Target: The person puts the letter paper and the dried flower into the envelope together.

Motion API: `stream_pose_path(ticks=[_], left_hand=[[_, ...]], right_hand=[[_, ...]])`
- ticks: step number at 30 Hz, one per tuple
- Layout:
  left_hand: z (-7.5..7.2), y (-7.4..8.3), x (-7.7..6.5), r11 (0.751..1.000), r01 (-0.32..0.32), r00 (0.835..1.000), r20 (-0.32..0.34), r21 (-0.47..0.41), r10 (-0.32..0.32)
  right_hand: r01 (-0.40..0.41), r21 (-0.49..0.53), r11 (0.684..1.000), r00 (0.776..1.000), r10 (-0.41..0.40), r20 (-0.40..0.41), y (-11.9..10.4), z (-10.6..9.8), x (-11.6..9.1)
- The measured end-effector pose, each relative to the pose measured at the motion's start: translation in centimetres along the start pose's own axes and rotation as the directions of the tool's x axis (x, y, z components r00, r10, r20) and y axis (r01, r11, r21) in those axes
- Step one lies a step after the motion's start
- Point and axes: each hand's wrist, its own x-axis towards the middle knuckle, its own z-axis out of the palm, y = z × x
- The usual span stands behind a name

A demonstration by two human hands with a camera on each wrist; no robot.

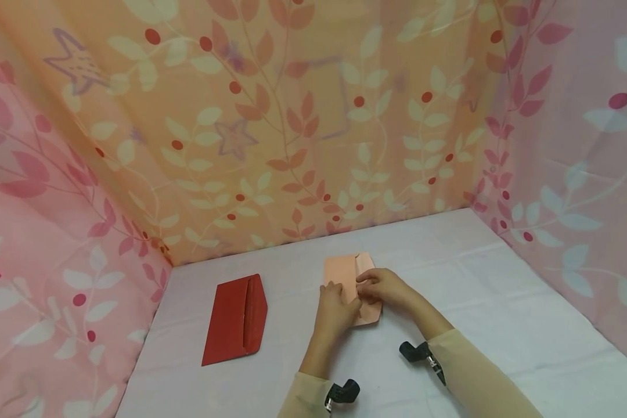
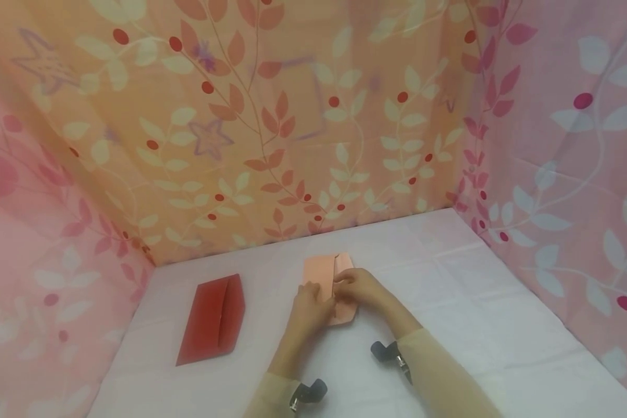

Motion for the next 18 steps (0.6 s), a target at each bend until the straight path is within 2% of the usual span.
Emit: stream_pose_path(ticks=[3, 8, 18], left_hand=[[0.1, 0.0, 0.0, 1.000, -0.005, 1.000, 0.001, 0.027, 0.005], [0.2, 0.0, 0.0, 0.998, -0.012, 1.000, -0.001, 0.058, 0.012], [-0.2, 0.8, -0.6, 0.998, -0.006, 1.000, -0.011, 0.064, 0.006]], right_hand=[[-0.021, 0.046, 0.999, 1.000, 0.021, -0.005, 0.0, 0.0, -0.1], [-0.034, 0.058, 0.998, 0.999, 0.036, -0.034, -0.5, 0.0, -0.5], [0.003, 0.055, 0.999, 0.999, -0.001, -0.036, -1.0, 0.1, -1.1]])
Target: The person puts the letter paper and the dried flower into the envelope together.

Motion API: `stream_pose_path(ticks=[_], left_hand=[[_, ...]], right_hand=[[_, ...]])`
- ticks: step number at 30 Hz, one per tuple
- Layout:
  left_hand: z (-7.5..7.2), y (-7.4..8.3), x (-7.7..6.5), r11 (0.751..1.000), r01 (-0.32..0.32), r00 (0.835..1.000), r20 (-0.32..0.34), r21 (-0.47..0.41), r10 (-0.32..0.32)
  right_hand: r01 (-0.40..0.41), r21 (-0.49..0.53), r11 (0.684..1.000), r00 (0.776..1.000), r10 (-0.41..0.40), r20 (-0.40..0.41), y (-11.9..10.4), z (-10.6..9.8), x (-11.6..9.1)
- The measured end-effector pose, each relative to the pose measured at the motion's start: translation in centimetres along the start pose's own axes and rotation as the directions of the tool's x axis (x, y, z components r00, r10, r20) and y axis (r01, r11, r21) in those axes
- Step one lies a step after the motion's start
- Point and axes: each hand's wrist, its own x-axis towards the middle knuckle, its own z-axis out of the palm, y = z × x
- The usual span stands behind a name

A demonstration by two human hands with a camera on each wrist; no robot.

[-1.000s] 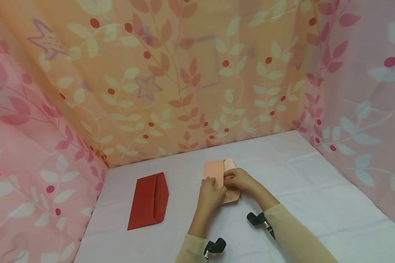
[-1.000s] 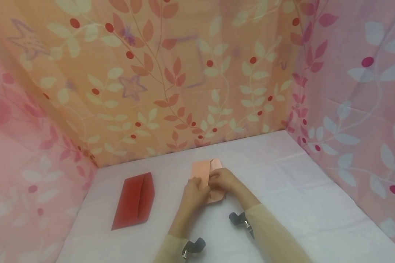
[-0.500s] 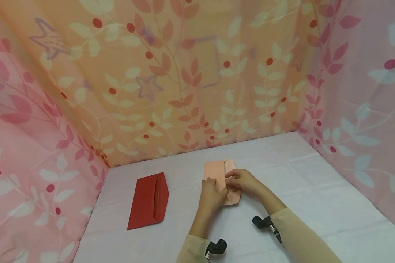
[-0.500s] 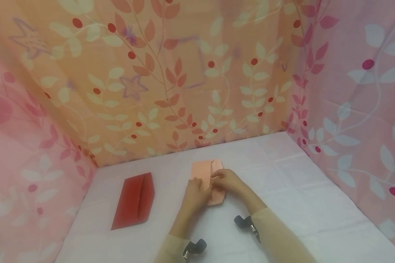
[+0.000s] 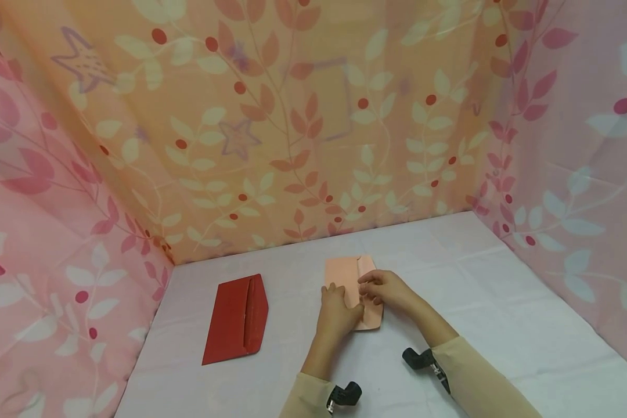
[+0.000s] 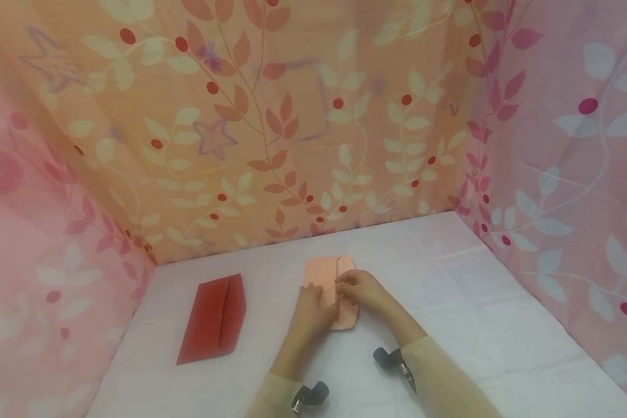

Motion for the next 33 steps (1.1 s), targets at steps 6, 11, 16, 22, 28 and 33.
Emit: stream_pose_path(ticks=[6, 11, 16, 22, 28, 33], left_hand=[[0.4, -0.4, 0.3, 1.000, 0.014, 1.000, 0.017, 0.018, -0.014], [0.3, -0.6, 0.7, 0.998, 0.021, 0.999, 0.043, 0.062, -0.024], [-0.5, -0.4, 1.1, 0.996, 0.002, 0.997, 0.074, 0.088, -0.008], [-1.7, -0.6, 1.1, 0.998, -0.006, 0.993, 0.117, 0.063, -0.002], [-3.7, 0.4, -0.3, 0.999, -0.040, 0.985, 0.167, -0.030, 0.044], [-5.0, 0.4, -1.3, 0.994, -0.108, 0.976, 0.191, -0.008, 0.108]], right_hand=[[0.007, 0.006, 1.000, 1.000, -0.007, 0.020, 0.1, -0.1, -0.1], [0.004, 0.014, 1.000, 1.000, -0.005, 0.026, 0.2, -0.3, -0.3], [0.005, 0.035, 0.999, 1.000, -0.006, 0.017, 0.1, -0.2, -0.4], [0.039, 0.005, 0.999, 0.999, -0.039, -0.008, -0.3, -0.1, -0.8], [0.101, -0.085, 0.991, 0.994, -0.105, -0.040, -0.5, 0.3, -1.3], [0.151, -0.217, 0.965, 0.985, -0.166, -0.053, -0.5, 0.6, -1.8]])
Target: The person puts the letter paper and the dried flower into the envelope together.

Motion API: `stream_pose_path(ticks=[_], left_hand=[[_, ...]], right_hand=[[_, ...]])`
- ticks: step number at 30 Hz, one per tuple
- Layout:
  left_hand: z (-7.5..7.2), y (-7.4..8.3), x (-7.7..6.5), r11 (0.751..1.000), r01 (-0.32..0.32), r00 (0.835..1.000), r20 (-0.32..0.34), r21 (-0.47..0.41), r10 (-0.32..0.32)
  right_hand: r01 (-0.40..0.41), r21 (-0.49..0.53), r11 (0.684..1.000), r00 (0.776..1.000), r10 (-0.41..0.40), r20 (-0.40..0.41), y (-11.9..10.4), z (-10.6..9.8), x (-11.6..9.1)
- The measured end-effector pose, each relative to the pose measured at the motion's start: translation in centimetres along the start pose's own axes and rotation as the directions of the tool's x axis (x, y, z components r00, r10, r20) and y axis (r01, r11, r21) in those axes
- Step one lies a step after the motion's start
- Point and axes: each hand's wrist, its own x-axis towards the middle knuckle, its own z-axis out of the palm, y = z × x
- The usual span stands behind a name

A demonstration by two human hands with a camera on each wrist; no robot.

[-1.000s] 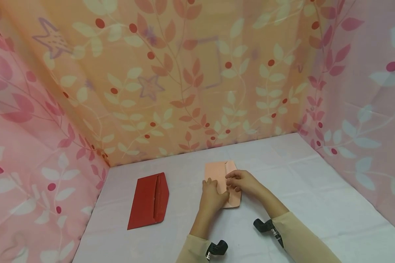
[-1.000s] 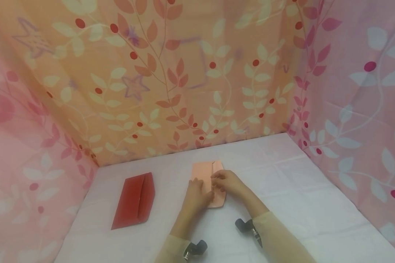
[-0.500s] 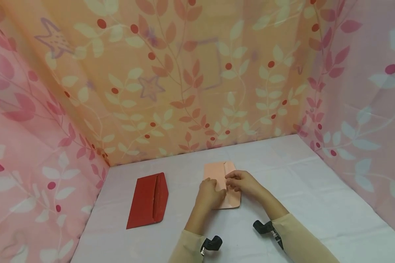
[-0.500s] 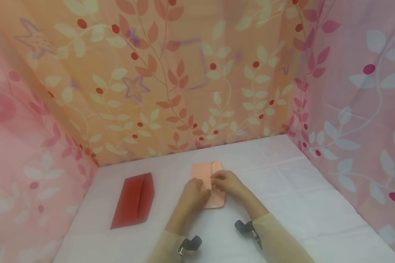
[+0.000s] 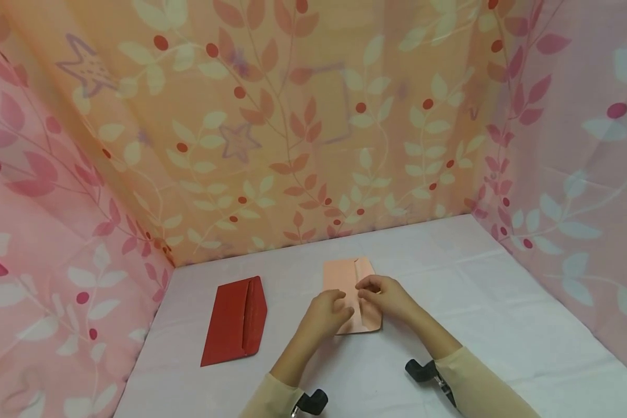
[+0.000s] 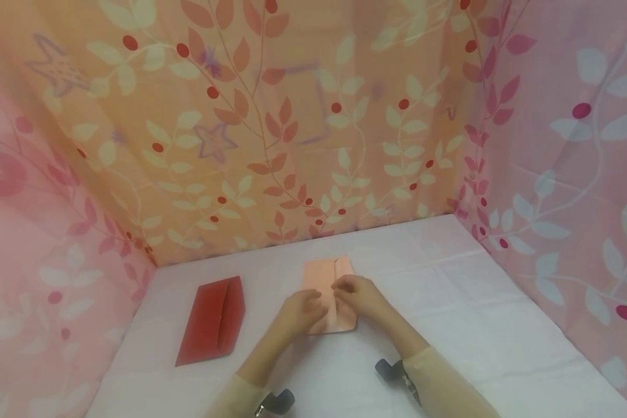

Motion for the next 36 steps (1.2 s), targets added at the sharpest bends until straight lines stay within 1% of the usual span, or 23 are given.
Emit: stream_pose_path(ticks=[5, 8, 10, 13, 15, 17, 20, 22, 24, 26, 30, 33, 36], left_hand=[[-0.7, -1.0, -1.1, 0.998, -0.066, 0.998, 0.026, 0.025, 0.065], [-1.1, -2.0, -1.6, 0.995, -0.099, 0.995, 0.026, 0.030, 0.099], [-1.4, -2.6, -1.9, 0.992, -0.116, 0.993, 0.022, 0.049, 0.115], [-1.9, -3.4, -2.4, 0.988, -0.135, 0.991, 0.017, 0.076, 0.134], [-2.3, -3.7, -2.7, 0.983, -0.151, 0.989, 0.018, 0.101, 0.150], [-2.6, -4.1, -3.0, 0.976, -0.170, 0.985, 0.036, 0.139, 0.167], [-3.2, -4.5, -3.5, 0.963, -0.191, 0.981, 0.083, 0.191, 0.178], [-3.6, -4.8, -4.0, 0.957, -0.193, 0.979, 0.112, 0.215, 0.172], [-4.2, -5.1, -4.4, 0.956, -0.185, 0.980, 0.119, 0.227, 0.161], [-4.9, -5.6, -4.8, 0.957, -0.176, 0.982, 0.109, 0.230, 0.154], [-6.4, -6.6, -5.6, 0.956, -0.166, 0.986, 0.066, 0.240, 0.155], [-7.8, -7.4, -6.4, 0.960, -0.150, 0.989, 0.030, 0.235, 0.147], [-9.1, -8.2, -7.2, 0.969, -0.113, 0.993, -0.011, 0.219, 0.119]], right_hand=[[0.067, -0.056, 0.996, 0.997, -0.066, 0.030, -0.3, 0.3, -0.7], [0.100, -0.095, 0.990, 0.995, -0.098, 0.027, -0.6, 0.5, -1.2], [0.108, -0.135, 0.985, 0.994, -0.107, 0.020, -0.8, 0.6, -1.4], [0.118, -0.221, 0.968, 0.993, -0.118, 0.013, -1.1, 0.7, -1.8], [0.131, -0.283, 0.950, 0.991, -0.133, 0.012, -1.3, 0.8, -2.1], [0.156, -0.347, 0.925, 0.987, -0.162, 0.012, -1.6, 0.7, -2.4], [0.210, -0.438, 0.874, 0.974, -0.228, 0.013, -2.0, 0.3, -3.1], [0.244, -0.487, 0.838, 0.962, -0.271, 0.015, -2.0, -0.1, -3.6], [0.277, -0.527, 0.803, 0.950, -0.310, 0.028, -2.0, -0.6, -3.9], [0.305, -0.554, 0.775, 0.940, -0.337, 0.047, -1.8, -1.0, -4.2], [0.341, -0.597, 0.726, 0.926, -0.367, 0.083, -1.4, -1.8, -4.4], [0.361, -0.626, 0.691, 0.911, -0.404, 0.080, -1.2, -2.4, -4.7], [0.376, -0.653, 0.657, 0.891, -0.451, 0.060, -1.0, -3.4, -5.3]])
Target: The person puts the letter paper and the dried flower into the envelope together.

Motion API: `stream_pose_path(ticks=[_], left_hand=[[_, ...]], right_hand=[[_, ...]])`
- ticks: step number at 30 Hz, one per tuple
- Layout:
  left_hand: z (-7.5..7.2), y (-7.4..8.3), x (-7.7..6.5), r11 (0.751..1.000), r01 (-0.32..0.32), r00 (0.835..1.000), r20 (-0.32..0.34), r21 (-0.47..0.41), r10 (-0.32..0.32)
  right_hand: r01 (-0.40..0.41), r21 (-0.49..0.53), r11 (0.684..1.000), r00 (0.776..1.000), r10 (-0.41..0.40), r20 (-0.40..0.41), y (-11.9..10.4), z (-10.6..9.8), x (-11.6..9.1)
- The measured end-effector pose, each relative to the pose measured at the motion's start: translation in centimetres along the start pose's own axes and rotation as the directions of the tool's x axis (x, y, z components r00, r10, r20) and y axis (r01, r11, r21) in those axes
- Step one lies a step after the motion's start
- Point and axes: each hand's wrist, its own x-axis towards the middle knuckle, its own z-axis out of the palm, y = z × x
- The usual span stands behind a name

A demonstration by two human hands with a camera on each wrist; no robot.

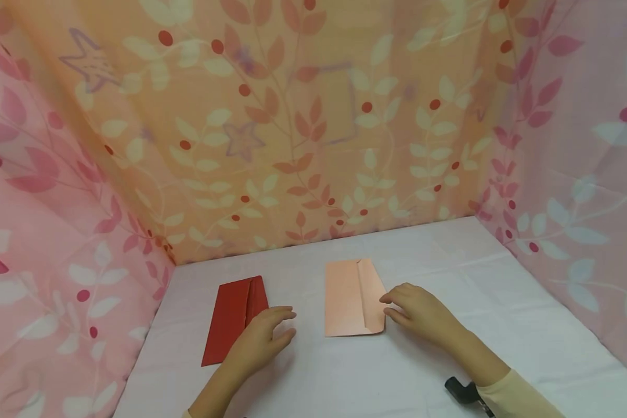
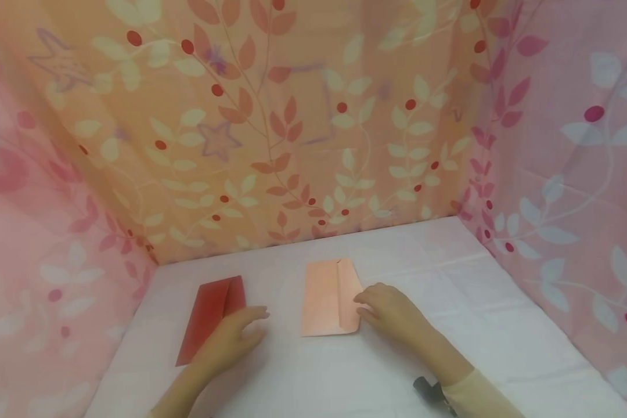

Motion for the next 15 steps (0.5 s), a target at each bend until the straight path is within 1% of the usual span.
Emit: stream_pose_path(ticks=[2, 5, 7, 10, 13, 15], left_hand=[[-0.7, -0.7, -0.6, 1.000, 0.024, 0.999, -0.020, -0.006, -0.024], [-1.7, -1.7, -1.7, 0.999, 0.051, 0.998, -0.045, 0.005, -0.051], [-2.3, -2.2, -2.4, 0.999, 0.051, 0.997, -0.060, 0.015, -0.050], [-3.1, -3.0, -3.4, 0.999, 0.034, 0.996, -0.078, 0.039, -0.031], [-3.7, -3.9, -4.4, 0.998, 0.024, 0.996, -0.091, 0.053, -0.020], [-4.1, -4.6, -5.1, 0.997, 0.033, 0.995, -0.101, 0.071, -0.026]], right_hand=[[0.007, -0.027, 1.000, 1.000, -0.007, -0.026, 0.4, -0.4, -0.6], [0.003, -0.052, 0.999, 0.999, -0.005, -0.037, 1.0, -1.0, -1.5], [0.000, -0.063, 0.998, 0.999, -0.003, -0.043, 1.4, -1.3, -2.0], [-0.004, -0.077, 0.997, 0.998, -0.001, -0.062, 2.2, -1.7, -2.9], [0.011, -0.100, 0.995, 0.997, -0.019, -0.078, 2.9, -2.3, -3.8], [0.024, -0.116, 0.993, 0.996, -0.034, -0.082, 3.5, -2.7, -4.5]])
